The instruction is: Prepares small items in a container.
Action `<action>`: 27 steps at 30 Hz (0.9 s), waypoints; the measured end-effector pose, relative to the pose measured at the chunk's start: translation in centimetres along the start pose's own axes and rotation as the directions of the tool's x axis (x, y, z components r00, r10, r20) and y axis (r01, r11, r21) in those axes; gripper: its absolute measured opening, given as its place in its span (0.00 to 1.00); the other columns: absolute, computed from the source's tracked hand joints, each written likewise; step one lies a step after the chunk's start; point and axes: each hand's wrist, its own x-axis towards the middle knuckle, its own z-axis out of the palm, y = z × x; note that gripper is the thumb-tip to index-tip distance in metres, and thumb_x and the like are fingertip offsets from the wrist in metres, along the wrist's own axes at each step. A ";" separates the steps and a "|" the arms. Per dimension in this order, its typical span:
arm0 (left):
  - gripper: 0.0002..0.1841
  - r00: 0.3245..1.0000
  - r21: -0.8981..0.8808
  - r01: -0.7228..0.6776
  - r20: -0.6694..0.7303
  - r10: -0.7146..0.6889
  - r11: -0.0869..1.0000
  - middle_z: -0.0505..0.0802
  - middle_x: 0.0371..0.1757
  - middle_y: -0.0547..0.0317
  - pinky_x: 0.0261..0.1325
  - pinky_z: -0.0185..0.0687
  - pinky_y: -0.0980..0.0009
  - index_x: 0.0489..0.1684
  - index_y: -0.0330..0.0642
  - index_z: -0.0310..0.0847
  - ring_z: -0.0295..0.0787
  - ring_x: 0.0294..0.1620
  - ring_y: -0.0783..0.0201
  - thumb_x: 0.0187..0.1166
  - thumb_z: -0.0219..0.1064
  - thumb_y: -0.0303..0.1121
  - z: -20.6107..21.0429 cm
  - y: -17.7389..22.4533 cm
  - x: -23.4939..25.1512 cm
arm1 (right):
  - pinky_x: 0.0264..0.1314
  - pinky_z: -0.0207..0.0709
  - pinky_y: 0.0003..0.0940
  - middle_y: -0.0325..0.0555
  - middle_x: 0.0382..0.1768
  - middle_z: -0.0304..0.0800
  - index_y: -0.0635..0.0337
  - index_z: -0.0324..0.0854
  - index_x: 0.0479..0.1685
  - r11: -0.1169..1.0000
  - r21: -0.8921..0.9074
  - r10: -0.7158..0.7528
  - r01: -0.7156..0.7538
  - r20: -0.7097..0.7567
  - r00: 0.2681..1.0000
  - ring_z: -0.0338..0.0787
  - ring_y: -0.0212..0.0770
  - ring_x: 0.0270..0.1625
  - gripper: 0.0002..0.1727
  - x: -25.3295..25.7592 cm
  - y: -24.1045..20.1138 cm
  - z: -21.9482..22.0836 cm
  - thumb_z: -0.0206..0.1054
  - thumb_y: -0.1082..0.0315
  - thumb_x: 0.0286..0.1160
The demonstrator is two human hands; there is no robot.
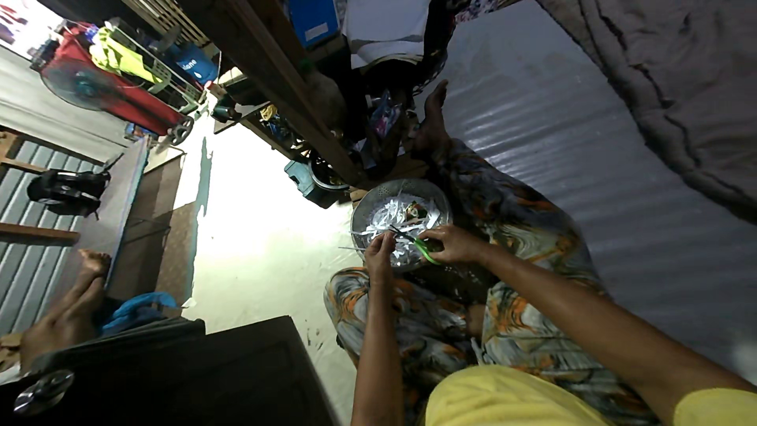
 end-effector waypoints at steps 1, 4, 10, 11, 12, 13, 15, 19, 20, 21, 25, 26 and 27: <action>0.07 1.000 -0.005 -0.003 -0.001 0.003 1.000 0.88 0.28 0.64 0.39 0.81 0.80 0.40 0.30 0.84 0.82 0.29 0.76 0.84 0.60 0.22 0.0 0.0 0.0 | 0.72 0.72 0.59 0.69 0.59 0.88 0.69 0.79 0.71 1.000 -0.002 -0.003 0.003 -0.001 1.000 0.87 0.64 0.61 0.29 0.0 0.0 0.1 0.74 0.60 0.75; 0.07 1.000 -0.005 -0.012 0.004 0.012 1.000 0.88 0.27 0.64 0.40 0.81 0.79 0.40 0.30 0.85 0.82 0.29 0.76 0.84 0.60 0.22 0.0 -0.1 0.0 | 0.71 0.73 0.57 0.69 0.56 0.88 0.71 0.81 0.70 1.000 0.007 -0.021 0.021 -0.022 1.000 0.88 0.62 0.58 0.25 0.1 0.3 0.2 0.71 0.65 0.78; 0.07 1.000 0.008 -0.021 -0.009 0.021 1.000 0.87 0.26 0.66 0.38 0.80 0.80 0.39 0.30 0.85 0.81 0.27 0.77 0.84 0.60 0.22 -0.1 -0.2 0.1 | 0.65 0.77 0.51 0.66 0.53 0.90 0.71 0.82 0.67 1.000 0.023 -0.018 0.019 -0.051 0.999 0.89 0.56 0.51 0.21 0.2 0.4 0.3 0.68 0.67 0.79; 0.07 1.000 0.013 -0.016 -0.013 0.016 1.000 0.87 0.26 0.65 0.39 0.80 0.80 0.40 0.30 0.84 0.81 0.28 0.77 0.85 0.60 0.23 -0.1 -0.2 0.1 | 0.64 0.77 0.51 0.66 0.52 0.89 0.70 0.82 0.67 1.000 0.023 -0.018 0.019 -0.047 0.999 0.89 0.56 0.51 0.22 0.2 0.4 0.3 0.69 0.67 0.78; 0.08 1.000 0.019 -0.012 -0.014 0.012 1.000 0.87 0.26 0.65 0.39 0.81 0.79 0.40 0.30 0.84 0.82 0.28 0.76 0.85 0.60 0.23 -0.1 -0.2 0.1 | 0.64 0.77 0.52 0.67 0.53 0.89 0.70 0.81 0.68 1.000 0.022 -0.017 0.018 -0.041 0.999 0.89 0.57 0.51 0.23 0.1 0.3 0.2 0.70 0.66 0.78; 0.08 1.000 0.019 -0.011 -0.017 0.012 1.000 0.87 0.26 0.65 0.39 0.81 0.79 0.40 0.30 0.84 0.82 0.28 0.76 0.85 0.60 0.23 -0.1 -0.2 0.1 | 0.64 0.77 0.53 0.67 0.53 0.89 0.70 0.81 0.68 1.000 0.018 -0.017 0.017 -0.035 0.999 0.89 0.58 0.51 0.24 0.1 0.2 0.2 0.71 0.65 0.77; 0.08 1.000 0.012 -0.016 -0.020 0.016 1.000 0.87 0.26 0.66 0.39 0.80 0.80 0.40 0.30 0.84 0.81 0.28 0.77 0.86 0.59 0.23 -0.1 -0.3 0.2 | 0.66 0.75 0.57 0.68 0.53 0.89 0.70 0.81 0.69 1.000 0.001 -0.020 0.020 -0.025 1.000 0.88 0.61 0.53 0.26 0.1 0.2 0.2 0.72 0.64 0.76; 0.09 1.000 0.000 -0.023 -0.020 0.023 1.000 0.87 0.26 0.65 0.40 0.80 0.80 0.39 0.31 0.85 0.82 0.28 0.76 0.85 0.58 0.22 -0.1 -0.3 0.1 | 0.70 0.72 0.59 0.68 0.54 0.89 0.70 0.81 0.70 1.000 -0.020 -0.015 0.015 -0.009 1.000 0.87 0.63 0.56 0.26 0.1 0.2 0.2 0.73 0.62 0.76; 0.09 1.000 0.003 -0.026 -0.018 0.026 1.000 0.87 0.26 0.66 0.40 0.80 0.80 0.38 0.31 0.84 0.82 0.28 0.77 0.85 0.58 0.22 -0.1 -0.3 0.1 | 0.70 0.72 0.58 0.68 0.55 0.89 0.69 0.81 0.70 1.000 -0.023 -0.014 0.014 -0.005 1.000 0.87 0.62 0.56 0.26 0.1 0.2 0.2 0.73 0.62 0.76; 0.09 0.999 0.007 -0.031 -0.013 0.031 1.000 0.87 0.25 0.66 0.40 0.80 0.79 0.37 0.32 0.85 0.82 0.28 0.77 0.85 0.58 0.22 -0.1 -0.4 0.1 | 0.71 0.72 0.58 0.68 0.55 0.89 0.69 0.81 0.70 1.000 -0.023 -0.014 0.014 -0.004 1.000 0.88 0.62 0.57 0.26 0.1 0.2 0.2 0.72 0.62 0.77; 0.08 0.999 0.017 -0.051 -0.004 0.051 0.999 0.87 0.25 0.66 0.38 0.79 0.79 0.36 0.32 0.85 0.81 0.27 0.77 0.84 0.60 0.22 -0.2 -0.5 0.1 | 0.68 0.75 0.53 0.66 0.55 0.89 0.69 0.82 0.68 1.000 0.012 0.002 -0.002 -0.004 1.000 0.89 0.58 0.54 0.22 0.1 0.1 0.2 0.69 0.66 0.79; 0.08 0.998 0.025 -0.058 -0.011 0.058 0.998 0.87 0.25 0.66 0.38 0.79 0.80 0.36 0.31 0.86 0.80 0.27 0.77 0.83 0.61 0.22 -0.2 -0.6 0.1 | 0.65 0.77 0.51 0.65 0.53 0.89 0.69 0.82 0.68 1.000 0.023 0.014 -0.014 -0.002 1.000 0.89 0.55 0.52 0.21 0.1 0.0 0.1 0.68 0.66 0.80; 0.08 0.997 0.046 -0.069 -0.021 0.070 0.997 0.87 0.25 0.66 0.38 0.79 0.80 0.36 0.31 0.86 0.81 0.27 0.77 0.83 0.62 0.22 -0.2 -0.5 0.1 | 0.62 0.77 0.49 0.64 0.52 0.89 0.69 0.82 0.68 0.999 0.031 0.030 -0.030 0.003 1.000 0.88 0.53 0.49 0.21 0.0 -0.1 0.0 0.67 0.67 0.81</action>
